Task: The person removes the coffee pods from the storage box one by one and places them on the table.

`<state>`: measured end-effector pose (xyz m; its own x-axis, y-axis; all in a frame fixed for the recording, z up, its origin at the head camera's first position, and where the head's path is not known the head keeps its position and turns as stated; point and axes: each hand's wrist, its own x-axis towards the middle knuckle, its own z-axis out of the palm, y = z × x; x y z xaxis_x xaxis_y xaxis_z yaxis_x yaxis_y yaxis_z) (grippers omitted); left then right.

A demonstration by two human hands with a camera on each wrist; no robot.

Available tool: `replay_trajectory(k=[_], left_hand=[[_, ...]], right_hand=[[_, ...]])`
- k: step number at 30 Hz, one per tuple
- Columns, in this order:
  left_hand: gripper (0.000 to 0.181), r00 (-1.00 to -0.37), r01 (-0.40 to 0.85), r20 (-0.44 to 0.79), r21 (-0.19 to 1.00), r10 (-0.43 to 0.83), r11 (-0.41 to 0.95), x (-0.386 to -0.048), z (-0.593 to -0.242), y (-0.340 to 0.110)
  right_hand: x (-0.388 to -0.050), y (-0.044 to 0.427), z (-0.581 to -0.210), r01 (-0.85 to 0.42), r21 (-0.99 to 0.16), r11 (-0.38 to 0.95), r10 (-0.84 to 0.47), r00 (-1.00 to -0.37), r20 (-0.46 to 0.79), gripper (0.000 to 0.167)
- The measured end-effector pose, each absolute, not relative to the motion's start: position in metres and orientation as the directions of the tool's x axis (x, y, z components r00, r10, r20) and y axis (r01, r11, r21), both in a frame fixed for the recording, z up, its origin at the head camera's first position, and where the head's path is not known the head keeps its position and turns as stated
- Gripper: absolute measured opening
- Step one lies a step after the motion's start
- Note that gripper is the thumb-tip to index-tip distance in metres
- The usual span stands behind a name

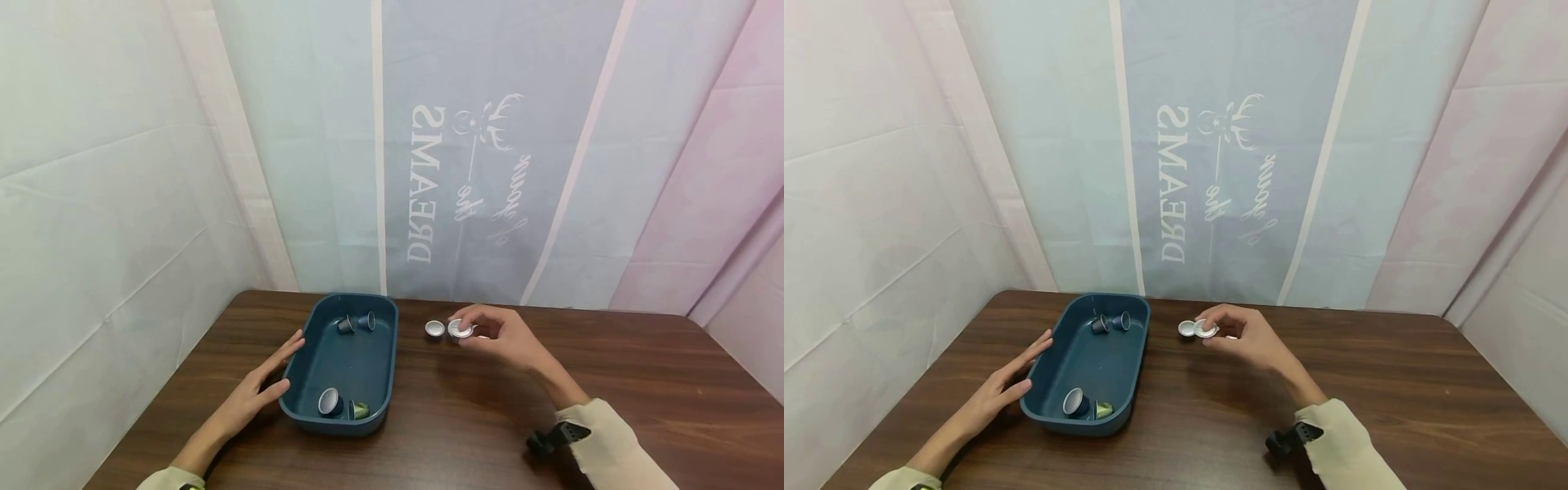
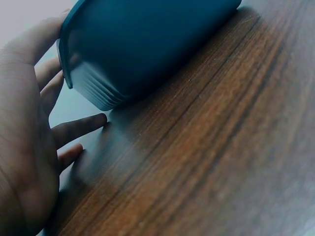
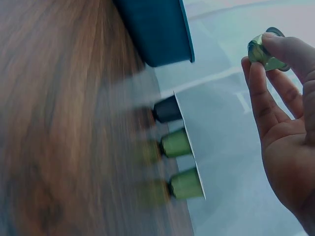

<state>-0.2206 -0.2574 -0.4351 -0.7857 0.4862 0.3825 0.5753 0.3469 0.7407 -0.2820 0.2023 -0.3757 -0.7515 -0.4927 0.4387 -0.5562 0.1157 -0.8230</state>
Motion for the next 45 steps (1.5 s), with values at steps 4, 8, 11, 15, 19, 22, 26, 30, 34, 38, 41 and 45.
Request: replay_trajectory(k=[4, 8, 11, 15, 19, 22, 26, 30, 34, 38, 41, 45], left_hand=[[0.059, -0.785, 0.577, 0.384, 0.740, 0.486, 0.347, -0.221, -0.436, -0.258], [0.059, -0.784, 0.577, 0.385, 0.742, 0.487, 0.342, -0.220, -0.436, -0.259], [0.059, -0.783, 0.576, 0.387, 0.746, 0.487, 0.334, -0.220, -0.436, -0.259], [0.059, -0.779, 0.579, 0.391, 0.748, 0.490, 0.324, -0.219, -0.436, -0.258], [0.059, -0.784, 0.574, 0.384, 0.749, 0.488, 0.332, -0.219, -0.435, -0.258], [0.059, -0.787, 0.569, 0.377, 0.750, 0.487, 0.338, -0.220, -0.434, -0.257], [0.058, -0.787, 0.567, 0.376, 0.753, 0.488, 0.333, -0.220, -0.434, -0.258], [0.059, -0.789, 0.566, 0.374, 0.753, 0.488, 0.337, -0.220, -0.434, -0.258], [0.059, -0.787, 0.567, 0.376, 0.754, 0.489, 0.333, -0.220, -0.434, -0.257], [0.058, -0.784, 0.571, 0.382, 0.752, 0.489, 0.329, -0.220, -0.434, -0.258], [0.058, -0.787, 0.569, 0.380, 0.752, 0.486, 0.332, -0.220, -0.434, -0.257], [0.058, -0.790, 0.565, 0.376, 0.754, 0.485, 0.336, -0.221, -0.434, -0.257]], right_hand=[[-0.284, 0.211, -0.377, -0.559, -0.822, 0.113, -0.465, -0.760, 0.453, 0.020], [-0.286, 0.219, -0.379, -0.545, -0.830, 0.122, -0.442, -0.778, 0.446, 0.019], [-0.290, 0.224, -0.381, -0.537, -0.832, 0.140, -0.426, -0.791, 0.439, 0.019], [-0.294, 0.233, -0.387, -0.517, -0.841, 0.158, -0.399, -0.813, 0.425, 0.018], [-0.297, 0.244, -0.393, -0.490, -0.859, 0.149, -0.372, -0.833, 0.410, 0.018], [-0.297, 0.250, -0.395, -0.487, -0.859, 0.156, -0.362, -0.838, 0.409, 0.018], [-0.299, 0.258, -0.400, -0.485, -0.857, 0.177, -0.344, -0.846, 0.407, 0.019], [-0.302, 0.266, -0.408, -0.478, -0.859, 0.183, -0.312, -0.857, 0.411, 0.020], [-0.305, 0.274, -0.416, -0.470, -0.864, 0.183, -0.278, -0.867, 0.413, 0.022], [-0.306, 0.280, -0.419, -0.458, -0.866, 0.201, -0.266, -0.876, 0.402, 0.023], [-0.306, 0.282, -0.422, -0.436, -0.870, 0.228, -0.271, -0.887, 0.374, 0.023], [-0.306, 0.285, -0.426, -0.388, -0.881, 0.272, -0.273, -0.909, 0.316, 0.026]])
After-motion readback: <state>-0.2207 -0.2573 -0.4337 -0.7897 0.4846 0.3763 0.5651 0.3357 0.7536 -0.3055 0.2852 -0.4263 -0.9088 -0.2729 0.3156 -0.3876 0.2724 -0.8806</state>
